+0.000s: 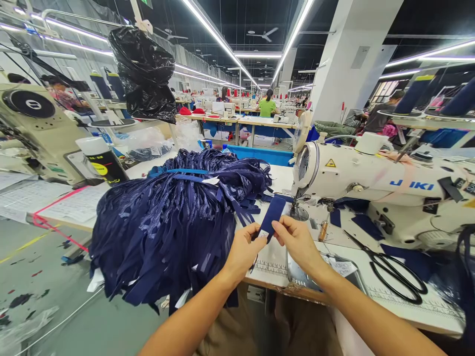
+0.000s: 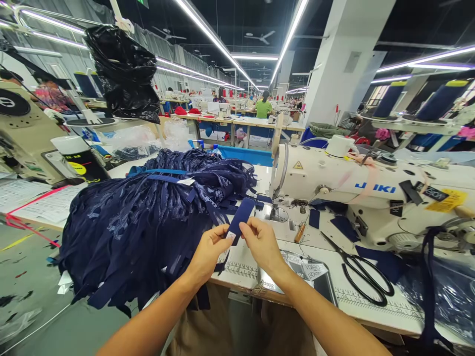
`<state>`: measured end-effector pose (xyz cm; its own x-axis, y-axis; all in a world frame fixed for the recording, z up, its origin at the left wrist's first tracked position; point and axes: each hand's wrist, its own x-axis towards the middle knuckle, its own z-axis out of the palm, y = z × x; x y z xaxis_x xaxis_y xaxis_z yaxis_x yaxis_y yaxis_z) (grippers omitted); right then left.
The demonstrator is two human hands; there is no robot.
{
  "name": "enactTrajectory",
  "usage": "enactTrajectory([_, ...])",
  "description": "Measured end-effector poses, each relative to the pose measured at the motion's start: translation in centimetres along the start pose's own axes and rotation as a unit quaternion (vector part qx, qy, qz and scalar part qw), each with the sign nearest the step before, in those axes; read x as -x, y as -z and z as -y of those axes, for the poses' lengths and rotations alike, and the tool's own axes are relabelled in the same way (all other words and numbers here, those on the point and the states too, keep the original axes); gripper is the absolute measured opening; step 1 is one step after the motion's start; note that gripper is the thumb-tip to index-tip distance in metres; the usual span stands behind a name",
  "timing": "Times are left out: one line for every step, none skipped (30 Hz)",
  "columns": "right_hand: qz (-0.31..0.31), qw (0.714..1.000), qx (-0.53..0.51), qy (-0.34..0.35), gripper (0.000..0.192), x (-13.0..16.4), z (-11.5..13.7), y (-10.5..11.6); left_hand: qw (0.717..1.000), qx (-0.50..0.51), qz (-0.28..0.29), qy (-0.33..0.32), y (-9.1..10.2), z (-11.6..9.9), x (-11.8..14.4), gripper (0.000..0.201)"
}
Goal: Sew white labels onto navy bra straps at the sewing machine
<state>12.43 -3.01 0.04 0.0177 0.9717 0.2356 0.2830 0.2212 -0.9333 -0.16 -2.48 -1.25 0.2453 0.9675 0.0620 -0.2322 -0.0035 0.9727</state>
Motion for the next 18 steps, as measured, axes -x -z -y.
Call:
enactTrajectory([0.003, 1.000, 0.006, 0.004, 0.033, 0.0, -0.1, 0.1, 1.000, 0.006, -0.002, 0.011, 0.0, 0.0, 0.0, 0.008])
enactTrajectory([0.003, 1.000, 0.017, 0.012, 0.032, -0.1, -0.3, 0.2, 1.000, 0.011, -0.008, 0.020, 0.1, 0.1, 0.0, 0.011])
enactTrajectory([-0.004, 0.999, 0.036, 0.031, 0.028, 0.0, -0.5, 0.3, 0.999, 0.016, -0.014, 0.026, 0.1, 0.1, -0.1, 0.014])
enactTrajectory([-0.021, 0.996, 0.063, 0.060, 0.023, 0.0, -0.7, 0.4, 0.999, 0.023, -0.020, 0.029, 0.2, 0.2, -0.1, 0.016])
enactTrajectory([-0.045, 0.989, 0.097, 0.100, 0.018, 0.1, -0.9, 0.5, 0.999, 0.030, -0.024, 0.030, 0.2, 0.3, -0.2, 0.018])
enactTrajectory([-0.071, 0.976, 0.139, 0.149, 0.014, 0.2, -1.0, 0.6, 0.998, 0.038, -0.027, 0.030, 0.2, 0.4, -0.2, 0.018])
enactTrajectory([-0.093, 0.957, 0.185, 0.203, 0.011, 0.3, -1.1, 0.6, 0.998, 0.045, -0.030, 0.029, 0.2, 0.5, -0.3, 0.019])
enactTrajectory([-0.107, 0.933, 0.230, 0.257, 0.008, 0.4, -1.2, 0.6, 0.998, 0.050, -0.032, 0.028, 0.1, 0.6, -0.3, 0.019])
enactTrajectory([-0.109, 0.906, 0.271, 0.305, 0.007, 0.5, -1.2, 0.6, 0.998, 0.053, -0.033, 0.026, 0.1, 0.6, -0.3, 0.019])
enactTrajectory([-0.107, 0.882, 0.304, 0.343, 0.006, 0.6, -1.1, 0.5, 0.998, 0.053, -0.034, 0.022, 0.1, 0.6, -0.3, 0.019])
enactTrajectory([-0.104, 0.862, 0.330, 0.371, 0.006, 0.6, -1.1, 0.3, 0.998, 0.048, -0.033, 0.016, 0.0, 0.6, -0.4, 0.019])
enactTrajectory([-0.103, 0.847, 0.349, 0.387, 0.007, 0.6, -1.0, 0.2, 0.999, 0.038, -0.033, 0.008, 0.0, 0.6, -0.4, 0.019])
enactTrajectory([-0.102, 0.839, 0.364, 0.392, 0.009, 0.6, -1.0, 0.0, 0.999, 0.024, -0.034, -0.001, -0.1, 0.6, -0.4, 0.019])
enactTrajectory([-0.099, 0.839, 0.371, 0.386, 0.012, 0.5, -0.9, -0.1, 0.999, 0.008, -0.035, -0.010, -0.1, 0.6, -0.3, 0.020])
enactTrajectory([-0.092, 0.847, 0.370, 0.370, 0.014, 0.5, -0.9, -0.1, 0.999, -0.007, -0.037, -0.018, -0.1, 0.5, -0.3, 0.021])
enactTrajectory([-0.079, 0.865, 0.356, 0.344, 0.015, 0.4, -1.0, -0.1, 0.999, -0.018, -0.037, -0.023, -0.1, 0.5, -0.3, 0.023])
enactTrajectory([-0.058, 0.891, 0.326, 0.310, 0.016, 0.3, -1.1, 0.0, 0.999, -0.025, -0.035, -0.026, -0.1, 0.5, -0.2, 0.024])
enactTrajectory([-0.033, 0.920, 0.284, 0.269, 0.016, 0.1, -1.2, 0.2, 0.999, -0.027, -0.030, -0.026, -0.1, 0.4, -0.2, 0.025])
